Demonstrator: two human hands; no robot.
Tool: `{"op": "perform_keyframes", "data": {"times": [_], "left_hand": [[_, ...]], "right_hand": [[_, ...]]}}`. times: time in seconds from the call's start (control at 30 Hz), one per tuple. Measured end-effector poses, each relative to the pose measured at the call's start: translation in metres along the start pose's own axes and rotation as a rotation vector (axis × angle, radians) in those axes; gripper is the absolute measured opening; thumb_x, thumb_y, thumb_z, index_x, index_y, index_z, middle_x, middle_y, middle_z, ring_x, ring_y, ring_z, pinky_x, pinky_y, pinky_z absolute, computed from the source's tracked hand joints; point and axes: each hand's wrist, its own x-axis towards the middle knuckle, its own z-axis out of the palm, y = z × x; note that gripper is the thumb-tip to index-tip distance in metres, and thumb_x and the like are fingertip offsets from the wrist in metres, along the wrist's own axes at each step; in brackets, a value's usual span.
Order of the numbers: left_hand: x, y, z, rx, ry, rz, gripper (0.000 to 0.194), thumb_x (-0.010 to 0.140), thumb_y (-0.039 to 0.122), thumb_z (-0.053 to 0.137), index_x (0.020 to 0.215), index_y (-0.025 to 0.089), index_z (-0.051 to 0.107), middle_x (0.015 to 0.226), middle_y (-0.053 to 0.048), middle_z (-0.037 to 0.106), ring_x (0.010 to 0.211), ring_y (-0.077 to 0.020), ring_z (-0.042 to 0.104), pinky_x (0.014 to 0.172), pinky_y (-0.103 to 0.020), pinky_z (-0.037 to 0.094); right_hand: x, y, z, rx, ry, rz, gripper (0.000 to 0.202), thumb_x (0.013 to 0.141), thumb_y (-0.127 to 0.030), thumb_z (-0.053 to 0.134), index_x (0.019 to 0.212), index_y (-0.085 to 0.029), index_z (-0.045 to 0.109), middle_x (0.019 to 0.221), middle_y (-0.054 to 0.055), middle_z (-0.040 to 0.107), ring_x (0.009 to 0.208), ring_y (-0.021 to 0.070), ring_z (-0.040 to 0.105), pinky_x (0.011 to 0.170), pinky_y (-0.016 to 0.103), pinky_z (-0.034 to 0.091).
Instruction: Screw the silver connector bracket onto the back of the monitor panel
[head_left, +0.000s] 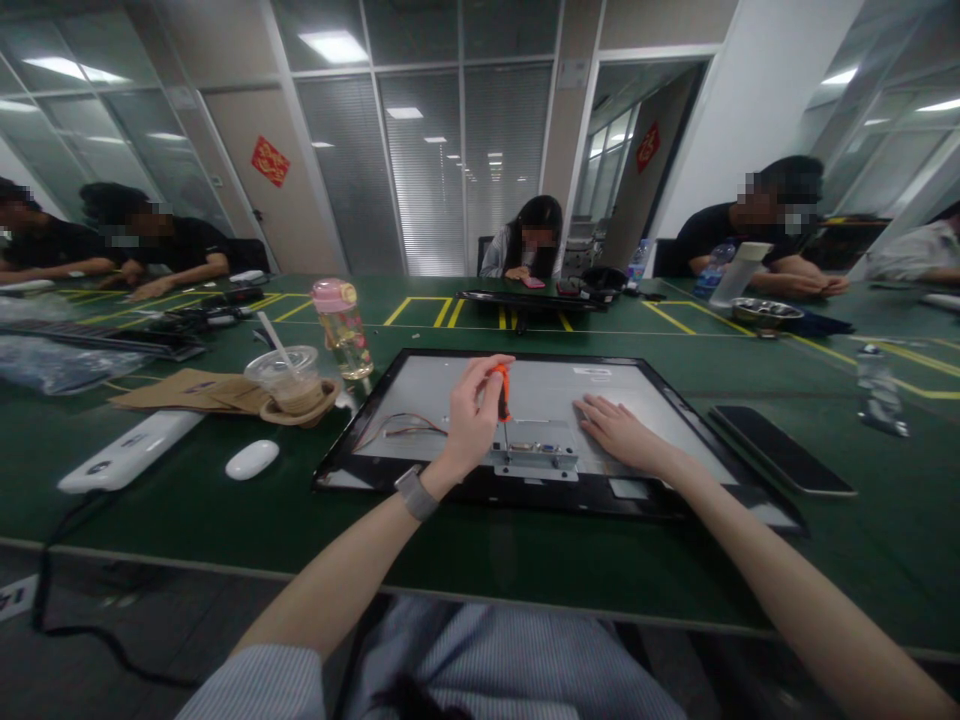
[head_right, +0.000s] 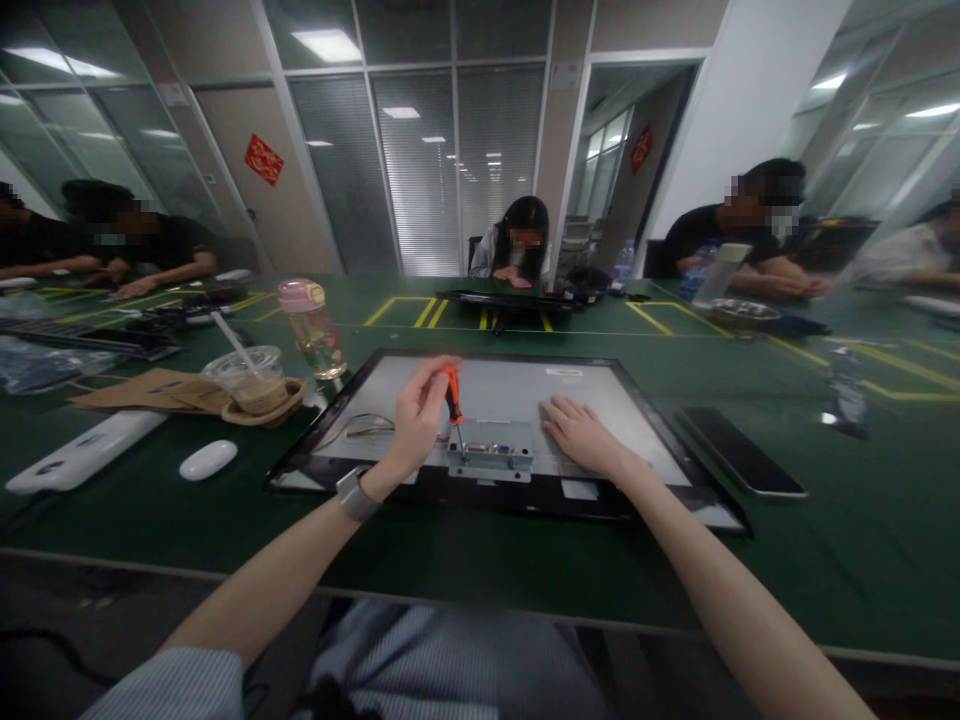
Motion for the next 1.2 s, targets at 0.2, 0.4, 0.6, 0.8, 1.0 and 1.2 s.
{"op": "perform_keyframes", "data": {"times": [0.2, 0.4, 0.6, 0.8, 1.0, 1.2], "left_hand": [[0.0019, 0.0001, -0.0009, 0.069, 0.052, 0.055, 0.006, 0.093, 0.022, 0.067, 0.092, 0.021, 0.073, 0.088, -0.003, 0.058, 0.083, -0.0163, 0.057, 0.075, -0.028, 0.05], [0.0005, 0.0052, -0.0016, -0.044, 0.006, 0.016, 0.028, 0.105, 0.027, 0.046, 0.108, 0.022, 0.073, 0.109, -0.009, 0.069, 0.093, -0.0181, 0.066, 0.079, -0.031, 0.055], [-0.0013, 0.004, -0.0007, -0.083, -0.013, -0.029, 0.024, 0.102, 0.033, 0.057, 0.118, 0.022, 0.069, 0.102, -0.008, 0.074, 0.087, -0.0175, 0.069, 0.077, -0.03, 0.056], [0.0009, -0.0001, -0.0004, -0.012, 0.023, 0.039, 0.008, 0.091, 0.027, 0.073, 0.097, 0.021, 0.075, 0.087, -0.003, 0.064, 0.083, -0.0161, 0.059, 0.078, -0.029, 0.049], [0.0008, 0.0042, -0.0012, -0.084, 0.0, -0.028, 0.024, 0.102, 0.033, 0.055, 0.1, 0.021, 0.075, 0.092, -0.005, 0.067, 0.083, -0.0164, 0.062, 0.077, -0.029, 0.049], [0.0003, 0.0065, -0.0007, -0.162, -0.025, -0.063, 0.025, 0.102, 0.036, 0.056, 0.108, 0.019, 0.074, 0.092, -0.007, 0.071, 0.088, -0.0187, 0.067, 0.08, -0.032, 0.053]], "right_hand": [[-0.0007, -0.0007, -0.0026, 0.022, -0.017, 0.008, 0.062, 0.106, -0.045, 0.021, 0.157, -0.018, 0.043, 0.164, 0.017, 0.041, 0.151, 0.0323, 0.038, 0.121, 0.055, 0.033], [-0.0002, -0.002, -0.004, 0.028, -0.018, 0.014, 0.061, 0.105, -0.045, 0.022, 0.157, -0.018, 0.044, 0.164, 0.017, 0.042, 0.151, 0.0322, 0.039, 0.121, 0.055, 0.032], [0.0001, -0.0006, -0.0008, 0.029, -0.002, 0.009, 0.061, 0.106, -0.044, 0.022, 0.157, -0.019, 0.043, 0.164, 0.018, 0.042, 0.15, 0.0331, 0.04, 0.121, 0.057, 0.032], [0.0001, 0.001, -0.0002, 0.022, -0.003, -0.011, 0.06, 0.106, -0.044, 0.023, 0.156, -0.017, 0.044, 0.163, 0.018, 0.043, 0.15, 0.0331, 0.041, 0.12, 0.057, 0.034], [0.0006, 0.0008, -0.0004, 0.002, 0.002, -0.005, 0.059, 0.106, -0.042, 0.024, 0.156, -0.017, 0.044, 0.163, 0.018, 0.043, 0.149, 0.0329, 0.042, 0.12, 0.056, 0.034], [-0.0004, -0.0024, -0.0043, 0.016, -0.025, 0.01, 0.061, 0.106, -0.041, 0.023, 0.157, -0.015, 0.043, 0.164, 0.019, 0.041, 0.151, 0.0329, 0.039, 0.121, 0.055, 0.032]]}}
